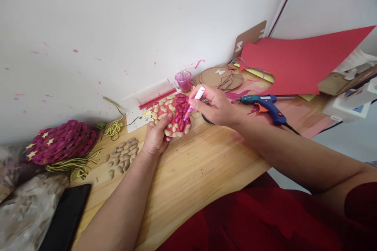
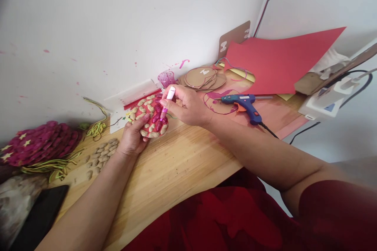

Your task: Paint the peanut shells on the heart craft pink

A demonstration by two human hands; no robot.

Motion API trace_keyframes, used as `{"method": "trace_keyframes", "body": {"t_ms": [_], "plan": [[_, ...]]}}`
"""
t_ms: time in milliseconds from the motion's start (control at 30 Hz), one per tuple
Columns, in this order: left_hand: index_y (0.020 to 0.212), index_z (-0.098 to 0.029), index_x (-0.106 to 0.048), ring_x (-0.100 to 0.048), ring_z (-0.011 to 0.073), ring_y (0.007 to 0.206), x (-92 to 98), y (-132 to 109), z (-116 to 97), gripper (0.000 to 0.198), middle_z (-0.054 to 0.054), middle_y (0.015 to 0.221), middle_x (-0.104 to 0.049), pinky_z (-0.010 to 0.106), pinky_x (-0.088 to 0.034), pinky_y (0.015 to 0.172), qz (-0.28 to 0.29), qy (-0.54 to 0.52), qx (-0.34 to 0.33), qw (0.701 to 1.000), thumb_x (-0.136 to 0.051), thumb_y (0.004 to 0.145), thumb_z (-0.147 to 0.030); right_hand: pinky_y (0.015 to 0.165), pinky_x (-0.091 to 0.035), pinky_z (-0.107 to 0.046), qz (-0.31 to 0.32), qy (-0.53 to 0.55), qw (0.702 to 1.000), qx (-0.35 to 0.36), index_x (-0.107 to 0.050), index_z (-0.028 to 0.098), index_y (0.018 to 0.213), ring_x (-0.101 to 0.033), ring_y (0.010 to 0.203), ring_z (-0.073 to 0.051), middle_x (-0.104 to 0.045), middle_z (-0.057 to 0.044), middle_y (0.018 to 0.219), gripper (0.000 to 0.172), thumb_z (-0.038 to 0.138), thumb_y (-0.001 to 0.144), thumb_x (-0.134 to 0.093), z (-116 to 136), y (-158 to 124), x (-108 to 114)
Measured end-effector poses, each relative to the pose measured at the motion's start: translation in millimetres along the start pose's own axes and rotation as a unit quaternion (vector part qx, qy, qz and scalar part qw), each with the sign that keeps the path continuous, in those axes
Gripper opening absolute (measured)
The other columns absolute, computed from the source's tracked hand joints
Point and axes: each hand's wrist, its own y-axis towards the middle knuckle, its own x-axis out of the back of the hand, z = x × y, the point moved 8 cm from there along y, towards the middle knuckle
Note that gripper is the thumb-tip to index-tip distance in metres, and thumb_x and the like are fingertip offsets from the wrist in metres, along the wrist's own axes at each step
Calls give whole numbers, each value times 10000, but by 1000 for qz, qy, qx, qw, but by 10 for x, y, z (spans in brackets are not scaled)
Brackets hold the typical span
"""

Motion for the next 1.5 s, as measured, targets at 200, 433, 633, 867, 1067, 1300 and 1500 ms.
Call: {"method": "trace_keyframes", "body": {"t_ms": [200,433,633,867,1067,1300,1500], "plan": [[638,-149,-615,-401,71,298,-65,-34,13,342,-37,461,-551,180,-263,254,29,24,-4,999,-895,631,-344,723,-424,-284,34,-51,998,5,-581,192,854,-540,707,-131,-634,14,726,170,318,960,-622,73,-6,-37],[676,-154,-644,-420,84,301,-80,-43,22,297,-30,478,-577,190,-266,256,39,66,-18,997,-874,668,-341,764,-445,-299,40,-51,998,11,-549,204,847,-580,716,-142,-660,15,707,138,264,965,-585,74,-3,-60],[681,-162,-623,-411,81,304,-107,-55,5,321,-38,473,-561,188,-266,264,43,58,-19,997,-880,653,-352,668,-423,-267,35,-21,999,-10,-574,184,867,-541,677,-116,-629,13,746,149,300,951,-616,-7,2,-31],[658,-159,-614,-388,72,296,-117,-66,-4,342,-34,465,-551,188,-264,261,45,53,-18,997,-882,654,-371,651,-431,-265,34,27,999,-20,-536,210,878,-561,644,-115,-616,31,722,157,315,974,-600,-28,-3,-54],[658,-159,-616,-404,76,302,-82,-46,18,345,-31,470,-554,187,-265,263,41,47,-13,998,-888,649,-372,660,-437,-276,33,-6,999,-15,-557,208,858,-513,634,-116,-587,31,716,210,375,964,-627,-10,4,-46],[665,-156,-634,-416,77,314,-54,-35,24,338,-26,484,-572,186,-270,267,34,46,-18,998,-891,649,-375,658,-432,-268,26,27,999,-25,-570,208,868,-527,682,-125,-596,20,754,209,385,946,-649,-48,-2,-45],[647,-159,-613,-420,77,327,-11,-27,69,396,-28,477,-557,182,-280,277,7,37,2,999,-895,656,-436,605,-398,-248,-8,80,991,-110,-597,182,861,-479,630,-103,-532,42,694,289,446,900,-708,-226,-10,15]]}}
